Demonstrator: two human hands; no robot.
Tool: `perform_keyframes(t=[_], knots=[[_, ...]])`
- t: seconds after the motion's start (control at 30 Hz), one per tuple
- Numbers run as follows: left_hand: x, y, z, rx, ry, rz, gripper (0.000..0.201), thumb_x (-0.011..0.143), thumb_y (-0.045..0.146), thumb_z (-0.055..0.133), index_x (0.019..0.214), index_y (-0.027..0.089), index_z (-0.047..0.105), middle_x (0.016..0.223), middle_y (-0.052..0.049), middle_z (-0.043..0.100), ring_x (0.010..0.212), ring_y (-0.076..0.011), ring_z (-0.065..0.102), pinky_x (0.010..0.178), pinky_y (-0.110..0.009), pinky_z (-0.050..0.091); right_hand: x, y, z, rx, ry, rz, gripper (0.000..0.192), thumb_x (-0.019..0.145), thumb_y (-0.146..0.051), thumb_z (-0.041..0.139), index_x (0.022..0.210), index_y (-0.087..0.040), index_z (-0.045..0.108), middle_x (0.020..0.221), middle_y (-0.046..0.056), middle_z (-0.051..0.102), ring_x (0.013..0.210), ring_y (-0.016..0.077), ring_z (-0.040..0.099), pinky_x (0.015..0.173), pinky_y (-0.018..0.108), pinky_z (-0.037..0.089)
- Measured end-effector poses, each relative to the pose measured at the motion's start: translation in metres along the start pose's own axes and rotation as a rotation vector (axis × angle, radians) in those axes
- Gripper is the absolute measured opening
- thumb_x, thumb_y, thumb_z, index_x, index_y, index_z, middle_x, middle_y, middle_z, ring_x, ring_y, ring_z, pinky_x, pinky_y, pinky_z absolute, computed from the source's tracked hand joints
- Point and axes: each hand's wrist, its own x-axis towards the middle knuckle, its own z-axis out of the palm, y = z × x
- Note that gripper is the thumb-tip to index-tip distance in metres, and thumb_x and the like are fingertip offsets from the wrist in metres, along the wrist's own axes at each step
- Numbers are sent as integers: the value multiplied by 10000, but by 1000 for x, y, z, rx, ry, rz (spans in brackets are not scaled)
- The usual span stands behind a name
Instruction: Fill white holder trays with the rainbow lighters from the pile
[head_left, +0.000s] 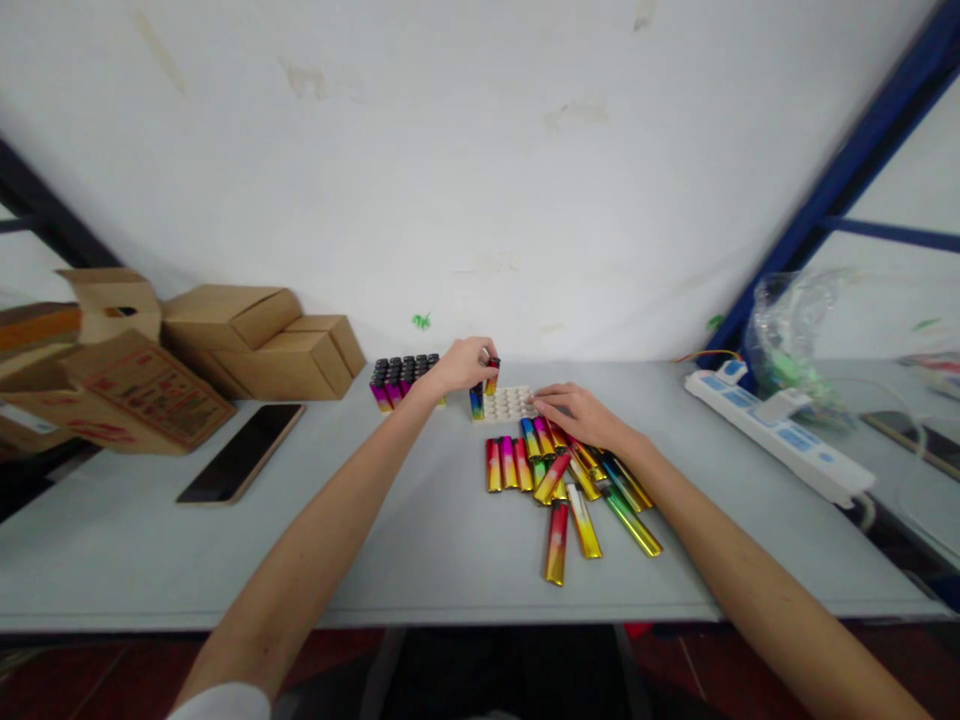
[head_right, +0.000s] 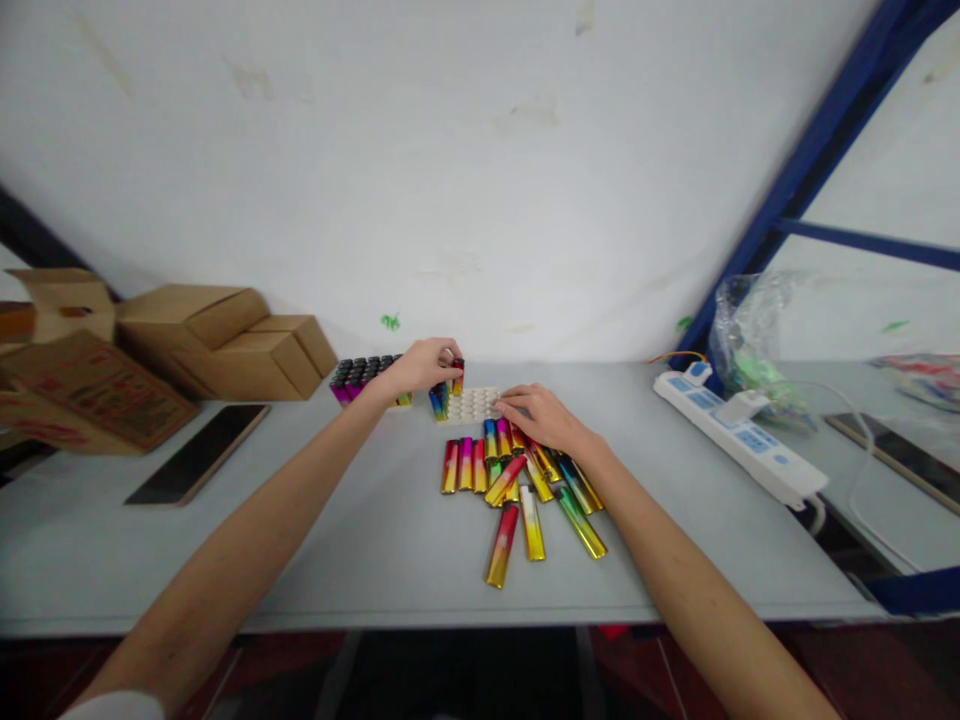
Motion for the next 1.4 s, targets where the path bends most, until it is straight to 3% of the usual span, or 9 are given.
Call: perform_keyframes(t=[0.33, 0.47, 0.53, 0.63, 0.73, 0.87, 1.03, 1.23, 1.4], knots=[[5, 1, -6, 108, -67, -60, 212, 574, 223, 815, 691, 198, 640, 723, -31, 718, 698, -204, 653, 616, -271, 468, 1, -1, 0, -8, 0, -20, 436, 1074, -448, 404, 1187, -248, 774, 1219, 85, 760, 1152, 270, 695, 1056, 447, 512], [4, 12, -14, 148, -137, -70, 219, 610, 241, 822, 783, 186, 700, 798, -53, 745, 754, -226, 677, 687, -287, 496, 1, -2, -1, -2, -3, -13, 435, 1076, -439, 405, 1191, -237, 772, 1228, 89, 757, 1156, 267, 695, 1059, 439, 513], [-6, 21, -18, 133, -79, -24, 240, 698, 280, 783, 900, 170, 713, 907, -86, 762, 847, -245, 696, 768, -305, 511, 1, -3, -1, 0, -3, -17, 442, 1076, -444, 402, 1193, -232, 771, 1227, 92, 757, 1153, 269, 696, 1056, 445, 515], [-36, 39, -23, 206, 160, 67, 198, 851, 316, 650, 970, 162, 688, 1040, -121, 753, 979, -261, 683, 874, -338, 492, 2, -3, -1, 7, 1, -9, 453, 1071, -464, 403, 1180, -236, 779, 1217, 95, 760, 1147, 278, 697, 1053, 461, 518], [-75, 57, -18, 322, 319, -17, 173, 915, 327, 558, 848, 191, 642, 851, -87, 731, 816, -236, 666, 764, -329, 467, 2, -2, -1, 14, 2, -5, 458, 1067, -473, 411, 1177, -227, 781, 1208, 106, 762, 1140, 284, 698, 1046, 466, 520], [-116, 60, 10, 370, 136, -128, 266, 934, 403, 537, 747, 219, 576, 682, -54, 667, 665, -221, 631, 618, -313, 389, 2, 0, 0, -1, 8, -25, 428, 1065, -461, 430, 1182, -236, 774, 1196, 98, 766, 1126, 268, 701, 1033, 448, 521], [-136, 46, 44, 406, -33, -220, 312, 970, 470, 457, 886, 205, 601, 865, -110, 728, 804, -279, 699, 674, -339, 438, 1, -1, -1, -25, -9, -29, 422, 1068, -445, 424, 1188, -236, 770, 1201, 94, 765, 1136, 261, 698, 1029, 431, 521], [-136, 42, 42, 469, -199, -226, 316, 944, 421, 444, 895, 175, 637, 1002, -187, 715, 901, -340, 715, 724, -393, 490, 1, 1, 1, -19, -8, -30, 398, 1059, -437, 457, 1220, -227, 755, 1230, 104, 755, 1164, 269, 689, 1052, 449, 512], [-134, 35, 32, 291, -148, -83, 226, 960, 320, 432, 803, 203, 545, 899, -130, 701, 852, -279, 685, 748, -374, 486, 1, 3, 3, -39, 6, -43, 386, 1056, -429, 465, 1223, -237, 756, 1218, 102, 758, 1151, 264, 694, 1035, 436, 522]])
